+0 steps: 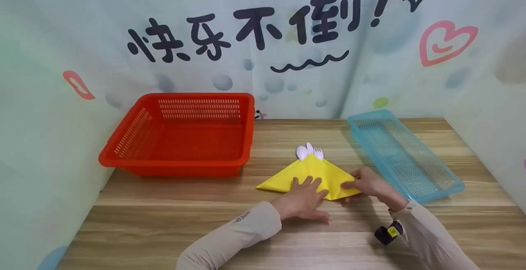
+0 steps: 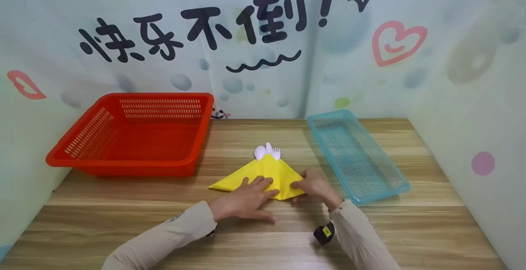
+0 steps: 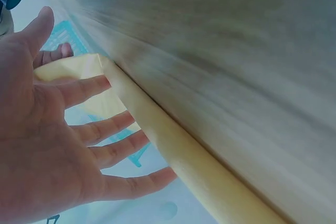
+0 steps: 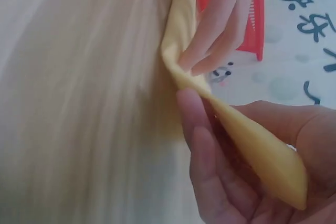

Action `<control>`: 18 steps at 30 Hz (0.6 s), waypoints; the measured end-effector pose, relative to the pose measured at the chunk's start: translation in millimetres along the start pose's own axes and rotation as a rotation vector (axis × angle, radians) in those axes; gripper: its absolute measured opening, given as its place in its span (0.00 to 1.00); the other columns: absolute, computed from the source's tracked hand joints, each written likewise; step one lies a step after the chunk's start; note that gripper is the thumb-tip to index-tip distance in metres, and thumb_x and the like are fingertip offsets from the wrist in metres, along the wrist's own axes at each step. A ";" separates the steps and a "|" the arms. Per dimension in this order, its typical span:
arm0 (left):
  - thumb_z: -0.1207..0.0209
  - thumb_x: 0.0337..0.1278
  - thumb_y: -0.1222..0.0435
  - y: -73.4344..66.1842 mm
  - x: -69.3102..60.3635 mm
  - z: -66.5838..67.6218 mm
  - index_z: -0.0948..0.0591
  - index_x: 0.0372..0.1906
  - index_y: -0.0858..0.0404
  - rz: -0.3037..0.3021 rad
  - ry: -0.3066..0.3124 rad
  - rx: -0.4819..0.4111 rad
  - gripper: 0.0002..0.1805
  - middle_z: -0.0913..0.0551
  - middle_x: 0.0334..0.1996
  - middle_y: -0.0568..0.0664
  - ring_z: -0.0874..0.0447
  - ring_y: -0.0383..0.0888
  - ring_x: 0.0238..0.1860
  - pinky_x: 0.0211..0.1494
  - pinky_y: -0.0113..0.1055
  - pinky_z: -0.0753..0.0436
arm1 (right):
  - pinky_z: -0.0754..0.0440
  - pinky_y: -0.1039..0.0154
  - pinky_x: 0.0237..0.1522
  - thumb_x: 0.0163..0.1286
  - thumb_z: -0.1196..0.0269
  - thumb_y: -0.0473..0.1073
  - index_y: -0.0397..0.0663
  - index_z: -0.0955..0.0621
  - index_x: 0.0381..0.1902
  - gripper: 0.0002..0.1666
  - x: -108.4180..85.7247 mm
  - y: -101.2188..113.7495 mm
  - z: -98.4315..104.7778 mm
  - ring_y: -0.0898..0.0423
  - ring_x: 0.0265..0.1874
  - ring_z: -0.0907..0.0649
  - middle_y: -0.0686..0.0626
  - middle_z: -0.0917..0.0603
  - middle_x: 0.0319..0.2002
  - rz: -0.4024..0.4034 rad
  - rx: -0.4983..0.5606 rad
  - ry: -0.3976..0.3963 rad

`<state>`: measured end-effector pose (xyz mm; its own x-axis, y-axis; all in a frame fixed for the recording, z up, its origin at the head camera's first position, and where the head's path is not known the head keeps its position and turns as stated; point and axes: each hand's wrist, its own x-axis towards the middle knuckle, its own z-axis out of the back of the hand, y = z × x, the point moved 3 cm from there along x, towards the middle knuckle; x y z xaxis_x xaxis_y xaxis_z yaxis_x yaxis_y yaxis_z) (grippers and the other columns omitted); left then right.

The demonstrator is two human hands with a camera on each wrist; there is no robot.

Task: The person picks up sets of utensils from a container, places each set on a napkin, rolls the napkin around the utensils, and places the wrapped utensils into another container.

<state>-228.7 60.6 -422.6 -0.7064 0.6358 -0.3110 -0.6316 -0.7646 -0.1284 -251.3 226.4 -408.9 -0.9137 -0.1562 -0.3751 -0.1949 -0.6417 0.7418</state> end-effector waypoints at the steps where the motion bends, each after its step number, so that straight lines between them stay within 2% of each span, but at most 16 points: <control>1: 0.53 0.47 0.35 0.2 0.1 0.0 0.40 0.65 0.48 -0.003 0.001 -0.006 0.40 0.49 0.68 0.49 0.54 0.50 0.68 0.64 0.55 0.48 | 0.19 0.64 0.30 0.60 0.40 0.39 0.27 0.25 0.45 0.20 -0.4 3.3 -0.6 0.55 0.23 0.17 0.43 0.20 0.33 0.008 0.002 -0.004; 10: 0.51 0.42 0.33 0.8 -0.8 2.2 0.37 0.64 0.50 -0.034 -0.018 -0.047 0.43 0.47 0.65 0.53 0.52 0.52 0.66 0.64 0.53 0.47 | 0.19 0.60 0.28 0.59 0.42 0.34 0.24 0.24 0.42 0.16 -0.2 27.1 -9.5 0.51 0.25 0.17 0.38 0.19 0.33 0.109 -0.022 -0.048; 15: 0.50 0.43 0.34 4.8 -0.8 4.2 0.33 0.62 0.54 -0.039 -0.023 -0.082 0.41 0.37 0.55 0.50 0.43 0.46 0.57 0.62 0.48 0.40 | 0.19 0.59 0.26 0.57 0.42 0.32 0.23 0.24 0.41 0.16 2.7 32.1 -13.1 0.47 0.24 0.16 0.38 0.19 0.31 0.128 -0.019 -0.074; 18: 0.47 0.46 0.39 9.3 -0.5 7.2 0.30 0.58 0.57 -0.042 -0.045 -0.152 0.36 0.32 0.50 0.47 0.40 0.43 0.51 0.59 0.43 0.35 | 0.19 0.59 0.26 0.58 0.41 0.33 0.23 0.27 0.46 0.20 3.6 35.9 -16.1 0.47 0.25 0.16 0.32 0.21 0.37 0.112 -0.053 -0.091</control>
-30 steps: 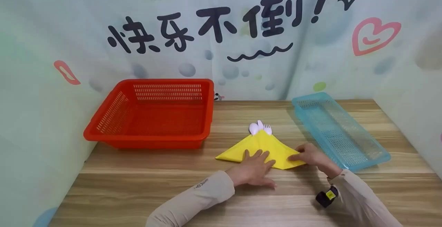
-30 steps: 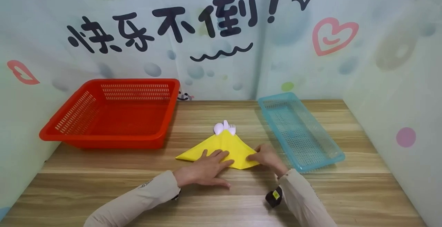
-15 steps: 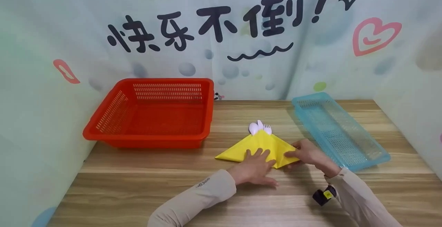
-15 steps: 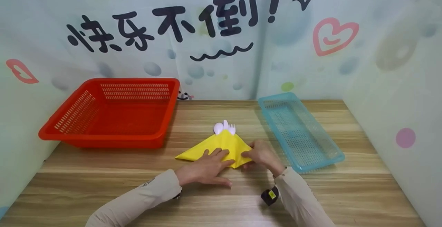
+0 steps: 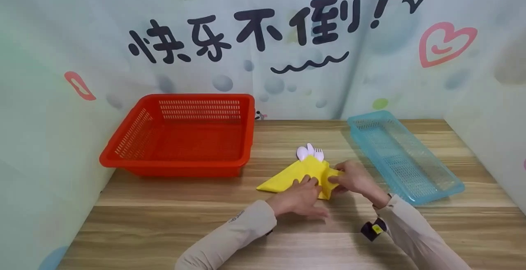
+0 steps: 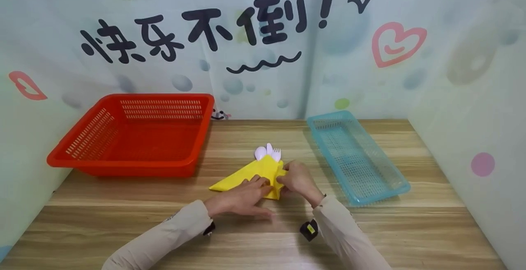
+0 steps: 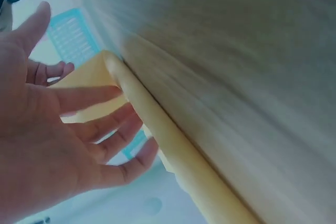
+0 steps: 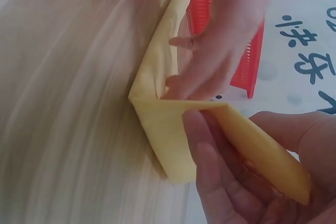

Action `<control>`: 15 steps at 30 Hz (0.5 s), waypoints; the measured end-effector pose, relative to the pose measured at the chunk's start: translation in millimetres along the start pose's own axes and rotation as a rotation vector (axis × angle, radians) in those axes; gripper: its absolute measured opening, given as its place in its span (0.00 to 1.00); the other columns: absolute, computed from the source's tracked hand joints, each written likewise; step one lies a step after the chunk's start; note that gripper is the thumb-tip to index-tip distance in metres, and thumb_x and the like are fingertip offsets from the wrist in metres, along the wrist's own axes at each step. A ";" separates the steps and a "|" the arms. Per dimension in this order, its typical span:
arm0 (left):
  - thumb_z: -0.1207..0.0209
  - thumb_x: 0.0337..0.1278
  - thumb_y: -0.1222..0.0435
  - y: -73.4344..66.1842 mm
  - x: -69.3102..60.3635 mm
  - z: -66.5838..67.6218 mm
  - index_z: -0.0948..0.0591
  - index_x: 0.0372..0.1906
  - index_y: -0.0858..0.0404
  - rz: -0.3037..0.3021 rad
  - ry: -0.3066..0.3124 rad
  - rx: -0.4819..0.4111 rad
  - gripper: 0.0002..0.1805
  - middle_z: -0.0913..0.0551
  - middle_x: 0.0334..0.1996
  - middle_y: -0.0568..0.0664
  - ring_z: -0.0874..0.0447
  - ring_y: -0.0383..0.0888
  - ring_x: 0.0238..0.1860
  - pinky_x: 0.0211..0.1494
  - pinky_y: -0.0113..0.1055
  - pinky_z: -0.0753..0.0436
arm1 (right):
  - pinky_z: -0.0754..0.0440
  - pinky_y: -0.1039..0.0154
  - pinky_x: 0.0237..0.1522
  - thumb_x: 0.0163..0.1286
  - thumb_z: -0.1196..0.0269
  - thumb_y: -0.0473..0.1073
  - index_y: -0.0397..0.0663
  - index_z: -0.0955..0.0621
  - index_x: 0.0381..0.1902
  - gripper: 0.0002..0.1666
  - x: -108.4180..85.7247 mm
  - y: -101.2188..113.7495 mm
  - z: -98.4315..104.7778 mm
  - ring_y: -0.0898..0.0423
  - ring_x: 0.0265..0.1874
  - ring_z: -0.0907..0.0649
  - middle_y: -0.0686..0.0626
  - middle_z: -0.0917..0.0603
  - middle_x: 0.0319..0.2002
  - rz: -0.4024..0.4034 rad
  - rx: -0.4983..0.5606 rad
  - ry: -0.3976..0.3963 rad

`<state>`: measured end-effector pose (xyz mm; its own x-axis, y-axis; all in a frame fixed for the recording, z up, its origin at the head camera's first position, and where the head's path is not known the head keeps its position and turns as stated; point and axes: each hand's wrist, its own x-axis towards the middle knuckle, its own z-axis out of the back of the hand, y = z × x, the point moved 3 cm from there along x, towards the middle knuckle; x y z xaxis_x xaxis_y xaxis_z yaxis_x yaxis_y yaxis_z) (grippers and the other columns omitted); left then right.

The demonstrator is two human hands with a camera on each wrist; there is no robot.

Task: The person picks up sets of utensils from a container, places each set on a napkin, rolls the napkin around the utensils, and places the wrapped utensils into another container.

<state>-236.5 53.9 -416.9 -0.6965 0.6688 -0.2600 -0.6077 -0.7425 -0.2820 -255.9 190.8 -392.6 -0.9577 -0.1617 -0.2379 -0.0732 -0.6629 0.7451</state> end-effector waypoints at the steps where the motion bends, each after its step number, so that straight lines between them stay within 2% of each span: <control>1: 0.46 0.47 0.41 1.7 0.3 0.9 0.29 0.56 0.59 -0.005 -0.011 -0.023 0.34 0.31 0.48 0.47 0.39 0.42 0.49 0.57 0.39 0.33 | 0.19 0.59 0.26 0.58 0.41 0.33 0.23 0.28 0.46 0.21 0.6 1.5 -1.7 0.47 0.25 0.16 0.31 0.22 0.38 -0.002 -0.008 -0.003; 4: 0.42 0.50 0.48 6.5 0.9 2.3 0.26 0.53 0.60 -0.011 -0.025 -0.116 0.28 0.31 0.49 0.46 0.39 0.41 0.48 0.54 0.31 0.32 | 0.19 0.60 0.25 0.58 0.41 0.33 0.23 0.28 0.47 0.21 2.7 6.5 -7.7 0.48 0.23 0.16 0.30 0.22 0.38 -0.004 -0.029 -0.013; 8: 0.41 0.51 0.56 12.8 1.6 2.3 0.27 0.52 0.62 -0.021 -0.026 -0.248 0.23 0.34 0.48 0.48 0.37 0.41 0.46 0.52 0.26 0.32 | 0.19 0.60 0.24 0.57 0.41 0.31 0.24 0.25 0.39 0.14 5.9 12.8 -16.0 0.48 0.22 0.17 0.35 0.21 0.32 0.029 -0.038 -0.025; 10: 0.41 0.52 0.61 16.9 1.7 4.5 0.28 0.52 0.64 -0.027 -0.036 -0.332 0.21 0.31 0.44 0.48 0.33 0.40 0.43 0.50 0.26 0.30 | 0.19 0.61 0.24 0.57 0.40 0.32 0.25 0.25 0.38 0.13 6.6 15.0 -19.0 0.49 0.21 0.17 0.36 0.21 0.32 0.040 -0.055 -0.037; 12: 0.44 0.54 0.66 21.7 2.5 7.6 0.28 0.50 0.66 -0.030 -0.052 -0.437 0.18 0.29 0.37 0.48 0.31 0.39 0.37 0.42 0.25 0.28 | 0.20 0.63 0.23 0.56 0.39 0.32 0.26 0.24 0.38 0.14 7.1 16.6 -21.2 0.50 0.21 0.17 0.36 0.21 0.33 0.061 -0.088 -0.047; 15: 0.48 0.56 0.70 29.6 3.8 12.2 0.27 0.46 0.68 0.018 -0.085 -0.620 0.12 0.27 0.27 0.47 0.31 0.39 0.27 0.31 0.25 0.30 | 0.21 0.66 0.21 0.57 0.39 0.34 0.27 0.24 0.39 0.15 7.5 18.8 -23.5 0.53 0.20 0.18 0.37 0.19 0.33 0.101 -0.139 -0.066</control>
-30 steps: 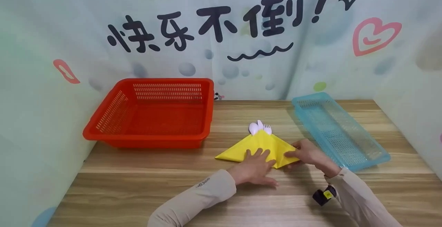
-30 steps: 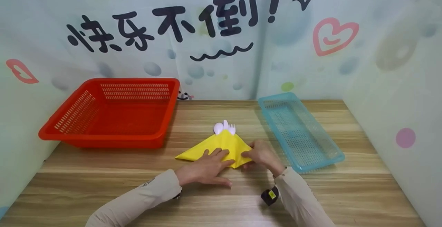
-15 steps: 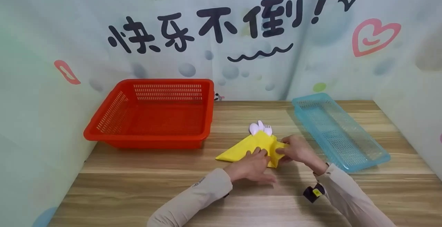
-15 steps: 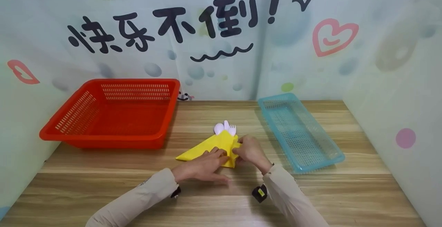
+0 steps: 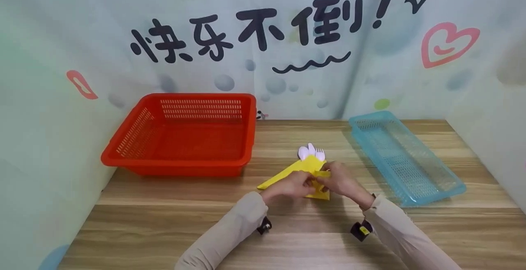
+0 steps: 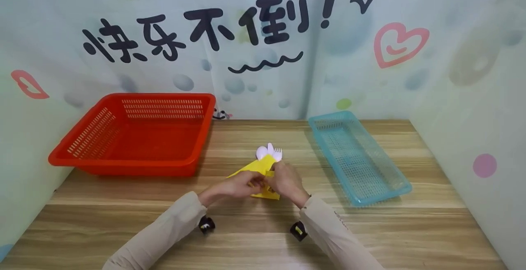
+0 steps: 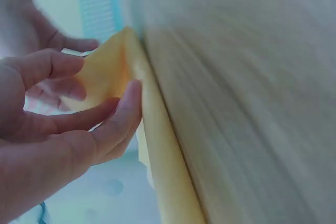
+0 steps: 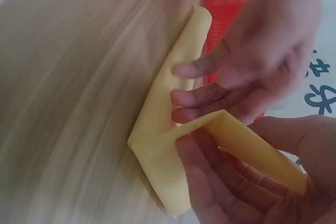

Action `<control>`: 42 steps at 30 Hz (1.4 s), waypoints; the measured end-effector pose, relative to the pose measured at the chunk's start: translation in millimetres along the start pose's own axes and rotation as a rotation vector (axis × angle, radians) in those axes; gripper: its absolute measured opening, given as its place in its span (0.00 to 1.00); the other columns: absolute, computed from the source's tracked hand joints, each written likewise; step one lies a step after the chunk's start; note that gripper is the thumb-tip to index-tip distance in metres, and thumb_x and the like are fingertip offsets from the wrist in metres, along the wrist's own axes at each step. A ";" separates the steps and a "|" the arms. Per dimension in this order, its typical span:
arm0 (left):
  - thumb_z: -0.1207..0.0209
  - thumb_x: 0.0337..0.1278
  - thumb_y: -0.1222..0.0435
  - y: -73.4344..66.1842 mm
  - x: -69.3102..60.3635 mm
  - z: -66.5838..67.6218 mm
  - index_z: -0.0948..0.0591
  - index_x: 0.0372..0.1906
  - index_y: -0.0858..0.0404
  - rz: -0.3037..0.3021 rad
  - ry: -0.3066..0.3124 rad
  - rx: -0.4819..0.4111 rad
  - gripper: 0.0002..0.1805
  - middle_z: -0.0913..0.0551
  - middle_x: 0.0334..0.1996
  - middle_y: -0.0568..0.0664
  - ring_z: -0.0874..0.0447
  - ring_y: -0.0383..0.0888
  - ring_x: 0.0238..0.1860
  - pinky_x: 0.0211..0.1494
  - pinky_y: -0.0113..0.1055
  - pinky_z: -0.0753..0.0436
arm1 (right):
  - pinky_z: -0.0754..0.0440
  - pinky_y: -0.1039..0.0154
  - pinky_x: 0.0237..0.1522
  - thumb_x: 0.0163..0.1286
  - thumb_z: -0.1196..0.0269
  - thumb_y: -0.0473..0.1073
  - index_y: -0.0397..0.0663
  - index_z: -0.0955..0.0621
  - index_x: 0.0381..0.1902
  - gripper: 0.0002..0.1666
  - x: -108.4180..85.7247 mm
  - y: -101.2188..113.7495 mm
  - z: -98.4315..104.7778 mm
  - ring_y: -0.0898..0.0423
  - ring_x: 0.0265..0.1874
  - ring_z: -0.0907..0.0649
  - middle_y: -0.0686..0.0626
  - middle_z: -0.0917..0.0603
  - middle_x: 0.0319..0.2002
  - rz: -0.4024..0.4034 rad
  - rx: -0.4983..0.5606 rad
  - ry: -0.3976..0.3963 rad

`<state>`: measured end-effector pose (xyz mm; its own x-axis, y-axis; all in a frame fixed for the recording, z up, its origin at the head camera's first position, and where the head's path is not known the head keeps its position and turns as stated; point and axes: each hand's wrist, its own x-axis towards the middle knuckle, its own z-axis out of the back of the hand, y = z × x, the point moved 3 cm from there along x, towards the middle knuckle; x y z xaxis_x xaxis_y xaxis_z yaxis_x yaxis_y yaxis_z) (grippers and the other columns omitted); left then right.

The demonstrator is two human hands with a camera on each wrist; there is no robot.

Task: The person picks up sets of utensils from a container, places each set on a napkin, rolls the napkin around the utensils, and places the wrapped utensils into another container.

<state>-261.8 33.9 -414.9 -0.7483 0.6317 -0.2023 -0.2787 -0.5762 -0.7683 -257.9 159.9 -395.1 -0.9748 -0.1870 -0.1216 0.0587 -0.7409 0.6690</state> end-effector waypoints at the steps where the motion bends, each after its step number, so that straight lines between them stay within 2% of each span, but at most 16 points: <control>1: 0.51 0.57 0.70 1.8 0.7 1.9 0.26 0.45 0.69 0.033 -0.017 -0.089 0.11 0.27 0.26 0.48 0.31 0.39 0.25 0.29 0.25 0.29 | 0.22 0.66 0.21 0.57 0.39 0.35 0.27 0.24 0.40 0.15 -0.3 0.8 -0.5 0.53 0.20 0.18 0.38 0.19 0.32 0.022 -0.023 -0.008; 5: 0.57 0.63 0.67 8.4 3.3 5.4 0.26 0.40 0.73 0.142 -0.088 -0.429 0.13 0.23 0.27 0.53 0.26 0.41 0.28 0.37 0.30 0.22 | 0.22 0.65 0.23 0.58 0.40 0.36 0.29 0.23 0.39 0.14 -2.6 2.8 -3.8 0.55 0.22 0.20 0.41 0.19 0.28 0.108 -0.061 -0.019; 7: 0.59 0.65 0.62 10.6 3.4 5.5 0.26 0.39 0.73 0.181 -0.102 -0.558 0.17 0.22 0.29 0.55 0.23 0.43 0.31 0.43 0.35 0.22 | 0.21 0.63 0.25 0.58 0.39 0.37 0.29 0.24 0.38 0.14 -5.0 3.1 -5.8 0.53 0.24 0.20 0.41 0.19 0.29 0.151 -0.057 -0.008; 9: 0.59 0.66 0.56 11.6 2.8 5.8 0.26 0.41 0.70 0.194 -0.101 -0.600 0.21 0.21 0.31 0.54 0.21 0.44 0.33 0.45 0.36 0.22 | 0.20 0.60 0.30 0.57 0.39 0.36 0.29 0.24 0.37 0.13 -7.1 2.9 -7.9 0.50 0.28 0.19 0.39 0.18 0.31 0.190 -0.037 0.016; 11: 0.57 0.64 0.51 12.3 2.0 6.5 0.26 0.42 0.69 0.197 -0.108 -0.589 0.23 0.20 0.32 0.53 0.21 0.44 0.34 0.44 0.36 0.22 | 0.20 0.58 0.33 0.56 0.39 0.35 0.30 0.24 0.36 0.12 -9.1 3.2 -9.5 0.48 0.32 0.18 0.38 0.18 0.32 0.221 -0.034 0.037; 14: 0.50 0.61 0.58 13.0 2.2 7.9 0.26 0.46 0.69 0.198 -0.127 -0.556 0.18 0.21 0.38 0.54 0.20 0.45 0.36 0.42 0.36 0.21 | 0.20 0.57 0.37 0.56 0.39 0.34 0.32 0.23 0.37 0.11 -11.4 3.2 -11.0 0.47 0.35 0.18 0.39 0.18 0.34 0.245 -0.058 0.063; 18: 0.44 0.49 0.74 14.5 3.4 10.1 0.25 0.47 0.74 0.206 -0.184 -0.361 0.17 0.22 0.44 0.59 0.22 0.46 0.41 0.43 0.34 0.22 | 0.21 0.55 0.40 0.58 0.40 0.33 0.34 0.21 0.36 0.08 -15.3 3.0 -12.3 0.48 0.37 0.18 0.40 0.17 0.35 0.308 -0.128 0.078; 20: 0.43 0.44 0.77 15.6 3.4 10.9 0.25 0.45 0.75 0.221 -0.210 -0.256 0.18 0.21 0.44 0.60 0.22 0.47 0.42 0.42 0.32 0.22 | 0.21 0.55 0.38 0.58 0.41 0.32 0.34 0.19 0.34 0.07 -18.6 2.1 -13.2 0.50 0.34 0.18 0.41 0.17 0.34 0.355 -0.175 0.075; 25: 0.41 0.40 0.78 16.3 3.6 10.8 0.22 0.38 0.73 0.222 -0.249 -0.067 0.14 0.24 0.29 0.52 0.26 0.43 0.31 0.28 0.26 0.24 | 0.21 0.60 0.32 0.57 0.42 0.29 0.34 0.19 0.35 0.07 -30.0 -0.8 -18.0 0.57 0.26 0.22 0.42 0.17 0.32 0.499 -0.309 0.049; 27: 0.40 0.39 0.78 15.7 3.4 9.9 0.22 0.36 0.71 0.220 -0.256 0.016 0.12 0.29 0.25 0.49 0.30 0.42 0.27 0.26 0.26 0.29 | 0.20 0.59 0.33 0.56 0.42 0.27 0.34 0.19 0.36 0.09 -34.7 -1.7 -20.9 0.55 0.29 0.20 0.41 0.17 0.34 0.568 -0.361 0.039; 32: 0.41 0.45 0.76 9.0 -0.2 5.5 0.25 0.41 0.70 0.198 -0.241 0.211 0.13 0.26 0.31 0.52 0.30 0.44 0.33 0.38 0.32 0.26 | 0.21 0.56 0.39 0.55 0.43 0.25 0.33 0.20 0.40 0.13 -43.4 -3.4 -25.8 0.46 0.38 0.19 0.38 0.19 0.41 0.718 -0.501 0.000; 34: 0.43 0.49 0.75 2.9 -4.4 1.5 0.27 0.46 0.71 0.164 -0.264 0.341 0.16 0.25 0.38 0.56 0.29 0.46 0.39 0.45 0.35 0.25 | 0.21 0.56 0.39 0.54 0.43 0.24 0.33 0.20 0.40 0.14 -45.3 -4.2 -26.8 0.46 0.38 0.18 0.38 0.19 0.42 0.764 -0.548 -0.026; 36: 0.44 0.51 0.74 -4.9 -10.8 -5.2 0.29 0.52 0.71 0.126 -0.276 0.516 0.20 0.27 0.48 0.60 0.30 0.50 0.49 0.52 0.40 0.27 | 0.20 0.57 0.38 0.51 0.43 0.22 0.34 0.21 0.41 0.17 -46.2 -5.5 -27.6 0.47 0.38 0.18 0.39 0.19 0.42 0.804 -0.576 -0.055; 39: 0.48 0.56 0.70 -14.7 -22.9 -20.3 0.35 0.60 0.69 0.099 -0.228 0.806 0.25 0.38 0.61 0.61 0.44 0.54 0.64 0.61 0.50 0.39 | 0.20 0.58 0.39 0.47 0.43 0.21 0.34 0.21 0.43 0.22 -46.8 -6.5 -28.0 0.47 0.38 0.18 0.40 0.20 0.44 0.835 -0.584 -0.079; 41: 0.51 0.59 0.65 -18.5 -30.7 -30.8 0.40 0.64 0.66 0.105 -0.122 0.938 0.28 0.46 0.67 0.57 0.56 0.52 0.68 0.65 0.54 0.50 | 0.21 0.59 0.39 0.45 0.43 0.20 0.35 0.21 0.44 0.24 -47.1 -7.2 -27.5 0.47 0.39 0.19 0.41 0.20 0.44 0.842 -0.588 -0.080; 42: 0.53 0.61 0.62 -19.0 -34.2 -35.4 0.42 0.65 0.65 0.115 -0.067 0.970 0.28 0.48 0.68 0.55 0.60 0.50 0.69 0.65 0.54 0.53 | 0.21 0.59 0.39 0.45 0.43 0.20 0.35 0.21 0.45 0.25 -47.3 -7.4 -27.2 0.47 0.39 0.19 0.41 0.20 0.45 0.843 -0.591 -0.077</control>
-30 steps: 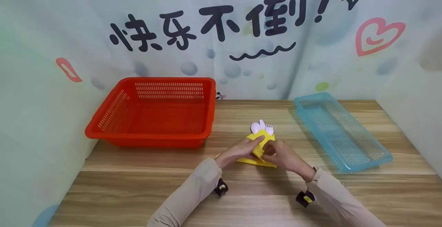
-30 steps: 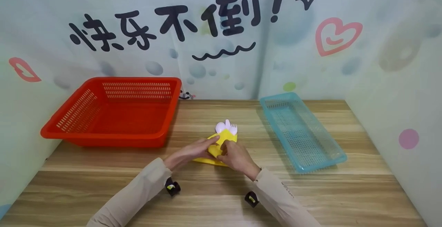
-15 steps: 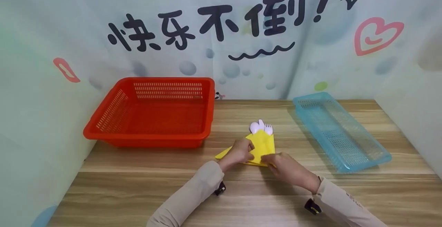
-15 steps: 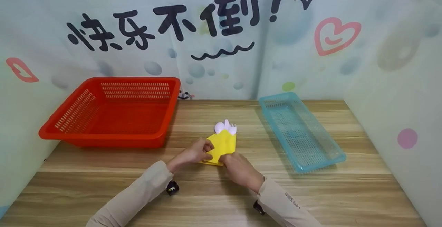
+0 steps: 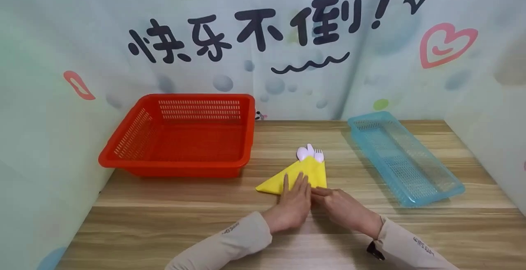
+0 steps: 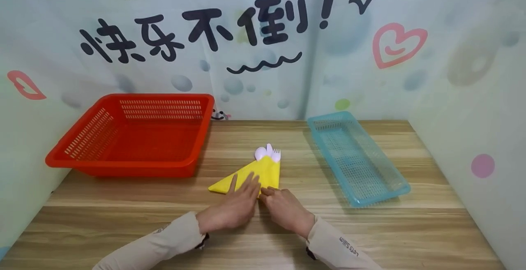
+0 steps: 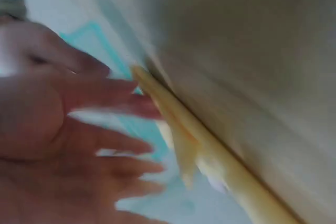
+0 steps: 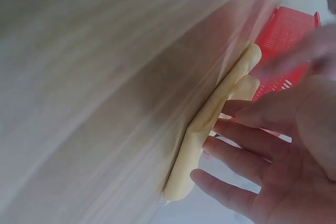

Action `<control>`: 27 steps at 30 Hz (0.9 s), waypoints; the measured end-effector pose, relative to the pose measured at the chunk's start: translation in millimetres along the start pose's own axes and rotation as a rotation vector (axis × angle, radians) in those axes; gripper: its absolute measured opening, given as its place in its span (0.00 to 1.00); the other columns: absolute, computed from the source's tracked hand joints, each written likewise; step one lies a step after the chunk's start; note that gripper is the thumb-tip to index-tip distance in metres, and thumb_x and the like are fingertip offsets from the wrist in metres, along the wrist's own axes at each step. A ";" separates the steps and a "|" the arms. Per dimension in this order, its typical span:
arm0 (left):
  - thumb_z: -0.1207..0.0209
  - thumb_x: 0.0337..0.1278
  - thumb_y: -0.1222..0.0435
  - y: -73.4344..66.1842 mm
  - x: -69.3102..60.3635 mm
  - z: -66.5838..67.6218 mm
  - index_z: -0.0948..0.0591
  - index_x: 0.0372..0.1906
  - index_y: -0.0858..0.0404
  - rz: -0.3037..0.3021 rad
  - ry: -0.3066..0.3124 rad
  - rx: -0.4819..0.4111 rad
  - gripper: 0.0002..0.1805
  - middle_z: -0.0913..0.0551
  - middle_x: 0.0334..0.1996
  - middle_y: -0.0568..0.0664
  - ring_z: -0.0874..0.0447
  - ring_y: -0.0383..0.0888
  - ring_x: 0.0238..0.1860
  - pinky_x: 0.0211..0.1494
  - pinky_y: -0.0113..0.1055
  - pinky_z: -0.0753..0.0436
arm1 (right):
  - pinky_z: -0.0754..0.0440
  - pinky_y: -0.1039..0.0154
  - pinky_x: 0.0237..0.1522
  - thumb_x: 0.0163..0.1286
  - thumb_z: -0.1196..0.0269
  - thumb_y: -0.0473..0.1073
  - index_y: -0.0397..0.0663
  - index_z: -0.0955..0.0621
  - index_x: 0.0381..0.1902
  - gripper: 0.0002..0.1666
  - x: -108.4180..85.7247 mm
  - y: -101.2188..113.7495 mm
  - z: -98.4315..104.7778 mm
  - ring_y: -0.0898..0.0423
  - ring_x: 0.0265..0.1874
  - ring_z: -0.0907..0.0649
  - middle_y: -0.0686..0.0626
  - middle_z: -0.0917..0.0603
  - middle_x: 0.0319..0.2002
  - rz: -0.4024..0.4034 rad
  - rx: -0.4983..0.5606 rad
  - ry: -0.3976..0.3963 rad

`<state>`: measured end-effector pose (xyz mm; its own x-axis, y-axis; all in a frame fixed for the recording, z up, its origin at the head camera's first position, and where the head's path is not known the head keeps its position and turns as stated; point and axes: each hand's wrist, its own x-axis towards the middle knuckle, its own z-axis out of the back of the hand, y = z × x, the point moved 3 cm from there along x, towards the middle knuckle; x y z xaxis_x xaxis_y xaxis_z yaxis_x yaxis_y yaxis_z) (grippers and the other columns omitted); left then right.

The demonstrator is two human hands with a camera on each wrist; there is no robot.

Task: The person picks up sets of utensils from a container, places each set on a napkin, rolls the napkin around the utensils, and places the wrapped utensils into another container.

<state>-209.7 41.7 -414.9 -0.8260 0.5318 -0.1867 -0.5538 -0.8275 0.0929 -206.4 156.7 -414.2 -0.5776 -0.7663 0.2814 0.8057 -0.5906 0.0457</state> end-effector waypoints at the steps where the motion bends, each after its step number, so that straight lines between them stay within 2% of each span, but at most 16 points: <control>1: 0.55 0.62 0.59 -2.7 -3.5 -2.6 0.44 0.66 0.64 -0.013 0.052 0.031 0.29 0.50 0.68 0.53 0.62 0.48 0.69 0.66 0.54 0.56 | 0.21 0.59 0.40 0.45 0.42 0.21 0.34 0.21 0.45 0.25 -0.5 0.1 -0.1 0.47 0.39 0.19 0.40 0.20 0.45 0.001 0.000 0.003; 4: 0.58 0.63 0.53 -5.7 -8.7 -9.4 0.49 0.68 0.60 -0.018 0.161 0.026 0.31 0.54 0.69 0.49 0.65 0.45 0.69 0.67 0.51 0.60 | 0.21 0.58 0.40 0.44 0.41 0.21 0.34 0.21 0.45 0.25 -1.8 0.0 -0.9 0.46 0.40 0.19 0.39 0.21 0.45 0.005 -0.009 0.014; 7: 0.56 0.61 0.50 -5.3 -8.4 -13.9 0.50 0.68 0.60 0.008 0.196 -0.060 0.35 0.57 0.70 0.49 0.65 0.46 0.69 0.68 0.47 0.59 | 0.22 0.56 0.42 0.44 0.41 0.21 0.32 0.23 0.46 0.26 -3.0 1.6 -1.1 0.44 0.42 0.20 0.37 0.22 0.47 -0.008 -0.002 0.039; 11: 0.53 0.58 0.47 -4.9 -7.5 -16.2 0.50 0.68 0.61 0.044 0.199 -0.164 0.39 0.59 0.70 0.52 0.64 0.48 0.69 0.68 0.41 0.55 | 0.24 0.52 0.45 0.50 0.43 0.23 0.24 0.26 0.47 0.23 -7.4 7.9 -0.6 0.38 0.47 0.24 0.29 0.26 0.50 -0.059 -0.043 0.116; 16: 0.52 0.56 0.44 -4.3 -7.8 -14.9 0.49 0.68 0.63 0.077 0.198 -0.235 0.41 0.59 0.69 0.55 0.62 0.49 0.69 0.68 0.39 0.52 | 0.29 0.49 0.50 0.52 0.43 0.26 0.18 0.32 0.51 0.27 -18.0 14.2 -1.0 0.34 0.54 0.31 0.24 0.34 0.54 -0.163 -0.132 0.281; 21: 0.50 0.53 0.43 -2.3 -8.0 -13.7 0.50 0.67 0.66 0.131 0.193 -0.321 0.45 0.57 0.69 0.57 0.59 0.50 0.69 0.67 0.41 0.50 | 0.33 0.47 0.54 0.58 0.48 0.26 0.19 0.37 0.56 0.27 -25.0 14.9 -2.4 0.35 0.59 0.37 0.25 0.39 0.59 -0.285 -0.048 0.423; 24: 0.48 0.51 0.42 -1.1 -7.6 -13.3 0.50 0.67 0.68 0.156 0.182 -0.354 0.47 0.55 0.69 0.58 0.57 0.50 0.68 0.67 0.43 0.49 | 0.35 0.45 0.55 0.59 0.49 0.26 0.20 0.39 0.57 0.28 -26.5 12.8 -0.6 0.35 0.60 0.39 0.25 0.41 0.60 -0.336 0.039 0.450; 27: 0.49 0.51 0.41 0.8 -6.1 -13.2 0.50 0.67 0.69 0.159 0.188 -0.374 0.48 0.55 0.69 0.58 0.57 0.50 0.68 0.67 0.44 0.49 | 0.36 0.45 0.55 0.56 0.46 0.25 0.19 0.39 0.57 0.30 -25.7 10.2 3.5 0.33 0.59 0.38 0.24 0.41 0.59 -0.325 0.063 0.416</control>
<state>-203.7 35.4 -426.5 -0.8451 0.3796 -0.3764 -0.3170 -0.9228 -0.2189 -182.8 171.3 -417.6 -0.7917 -0.5894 -0.1607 0.5753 -0.8078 0.1286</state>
